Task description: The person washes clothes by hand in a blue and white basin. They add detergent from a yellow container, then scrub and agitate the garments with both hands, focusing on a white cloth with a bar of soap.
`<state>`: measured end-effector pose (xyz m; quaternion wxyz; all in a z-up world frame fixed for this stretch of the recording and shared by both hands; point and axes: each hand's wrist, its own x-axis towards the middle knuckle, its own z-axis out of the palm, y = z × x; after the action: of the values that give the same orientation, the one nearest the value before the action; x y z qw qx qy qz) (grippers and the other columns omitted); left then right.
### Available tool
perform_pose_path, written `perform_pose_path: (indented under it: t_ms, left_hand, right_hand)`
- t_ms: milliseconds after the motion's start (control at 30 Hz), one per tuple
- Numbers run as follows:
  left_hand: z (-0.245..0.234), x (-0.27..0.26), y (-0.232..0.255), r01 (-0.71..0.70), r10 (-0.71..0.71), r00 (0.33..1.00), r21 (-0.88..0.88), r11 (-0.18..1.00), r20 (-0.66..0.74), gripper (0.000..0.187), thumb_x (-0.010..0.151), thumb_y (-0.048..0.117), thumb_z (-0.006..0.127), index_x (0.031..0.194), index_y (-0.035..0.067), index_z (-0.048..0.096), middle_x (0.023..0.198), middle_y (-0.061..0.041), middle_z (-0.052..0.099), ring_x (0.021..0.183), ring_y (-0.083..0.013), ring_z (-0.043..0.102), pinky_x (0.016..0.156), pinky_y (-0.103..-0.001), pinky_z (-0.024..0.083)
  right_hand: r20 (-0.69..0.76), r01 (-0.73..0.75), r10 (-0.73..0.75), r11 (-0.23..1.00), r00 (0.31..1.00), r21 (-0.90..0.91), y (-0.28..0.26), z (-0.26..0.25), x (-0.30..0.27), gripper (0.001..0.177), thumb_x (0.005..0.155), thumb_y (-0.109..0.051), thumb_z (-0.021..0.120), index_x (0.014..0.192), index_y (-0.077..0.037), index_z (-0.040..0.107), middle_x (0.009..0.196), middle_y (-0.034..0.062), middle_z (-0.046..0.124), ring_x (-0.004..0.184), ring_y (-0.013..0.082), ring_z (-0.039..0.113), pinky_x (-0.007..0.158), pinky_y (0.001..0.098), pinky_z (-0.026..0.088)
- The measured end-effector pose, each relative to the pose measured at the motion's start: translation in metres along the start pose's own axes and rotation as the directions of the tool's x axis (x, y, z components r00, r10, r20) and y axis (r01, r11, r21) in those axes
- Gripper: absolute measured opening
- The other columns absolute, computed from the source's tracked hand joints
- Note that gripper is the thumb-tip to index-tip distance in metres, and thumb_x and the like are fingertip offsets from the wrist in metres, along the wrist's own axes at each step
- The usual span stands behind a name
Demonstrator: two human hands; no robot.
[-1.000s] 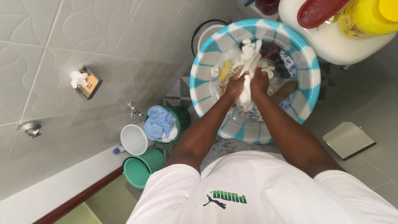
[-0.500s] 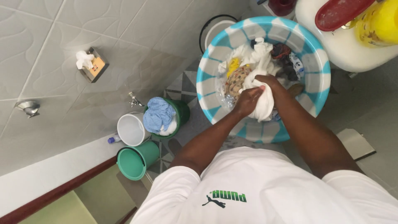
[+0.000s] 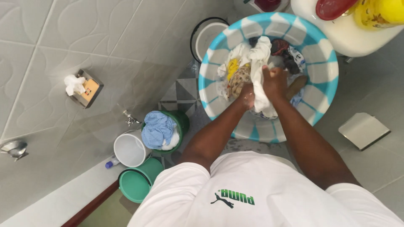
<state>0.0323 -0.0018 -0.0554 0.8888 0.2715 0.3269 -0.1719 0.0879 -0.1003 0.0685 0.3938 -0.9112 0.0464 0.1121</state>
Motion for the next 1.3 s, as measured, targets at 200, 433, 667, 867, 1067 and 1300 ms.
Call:
perform_pose_path:
  t_ms: [200,433,667,867,1067,1300]
  left_hand:
    - [-0.001,-0.019,0.008,0.001,0.003,0.995,-0.036,0.999,0.098,0.045,0.101,0.033,0.056,0.125,-0.004,0.061,0.108,-0.014,0.071,0.094,-0.0217,0.072,0.083,-0.036,0.060]
    - [0.026,-0.051,0.018,0.048,-0.102,0.950,0.185,0.982,0.297,0.038,0.103,0.027,0.062,0.133,0.003,0.058,0.110,-0.011,0.068,0.095,-0.0235,0.067,0.085,-0.040,0.055]
    - [0.029,-0.060,0.056,-0.172,-0.059,0.941,0.619,0.766,0.334,0.062,0.099,0.041,0.064,0.143,-0.002,0.057,0.129,-0.015,0.068,0.113,-0.0261,0.066,0.096,-0.044,0.054]
    - [0.029,-0.064,0.071,0.054,-0.068,0.997,0.323,0.945,0.031,0.070,0.099,0.059,0.055,0.146,0.007,0.050,0.135,-0.012,0.062,0.123,-0.0241,0.060,0.103,-0.041,0.048]
    - [0.022,-0.014,0.005,-0.147,0.159,0.975,0.087,0.985,-0.156,0.081,0.095,0.054,0.064,0.139,-0.013,0.055,0.130,-0.020,0.063,0.115,-0.0279,0.060,0.098,-0.042,0.049]
    - [0.053,-0.038,-0.011,-0.042,0.158,0.915,0.301,0.953,-0.370,0.087,0.104,0.072,0.038,0.141,-0.006,0.049,0.129,-0.013,0.061,0.114,-0.0200,0.058,0.100,-0.036,0.046]
  right_hand:
    - [-0.098,0.186,-0.186,0.982,0.978,-0.018,0.031,0.031,-0.053,0.040,0.097,-0.033,0.068,0.115,0.001,0.060,0.111,0.0316,0.060,0.101,0.0465,0.061,0.089,0.0510,0.049]
    - [0.377,-0.531,0.385,0.470,0.842,0.705,0.047,0.012,-0.007,0.042,0.103,-0.037,0.059,0.123,0.000,0.057,0.116,0.0207,0.065,0.106,0.0355,0.065,0.094,0.0488,0.053]
    - [0.638,-0.661,0.182,0.289,0.748,0.692,0.030,-0.015,0.008,0.032,0.092,-0.016,0.061,0.123,-0.007,0.057,0.112,0.0125,0.066,0.105,0.0305,0.066,0.090,0.0466,0.057]
    - [0.646,-0.444,-0.130,0.625,0.752,0.643,-0.028,-0.061,-0.029,0.038,0.083,-0.006,0.066,0.120,-0.009,0.057,0.110,0.0105,0.065,0.101,0.0315,0.068,0.083,0.0463,0.057]
    - [0.128,0.339,-0.330,0.940,0.935,-0.048,0.010,-0.002,-0.040,0.038,0.094,-0.032,0.077,0.119,-0.007,0.063,0.116,0.0226,0.067,0.106,0.0392,0.065,0.087,0.0492,0.052]
    - [0.167,-0.095,0.076,0.989,0.983,0.110,0.027,-0.002,-0.013,0.041,0.092,-0.035,0.070,0.120,-0.005,0.063,0.118,0.0177,0.073,0.108,0.0310,0.070,0.095,0.0408,0.052]
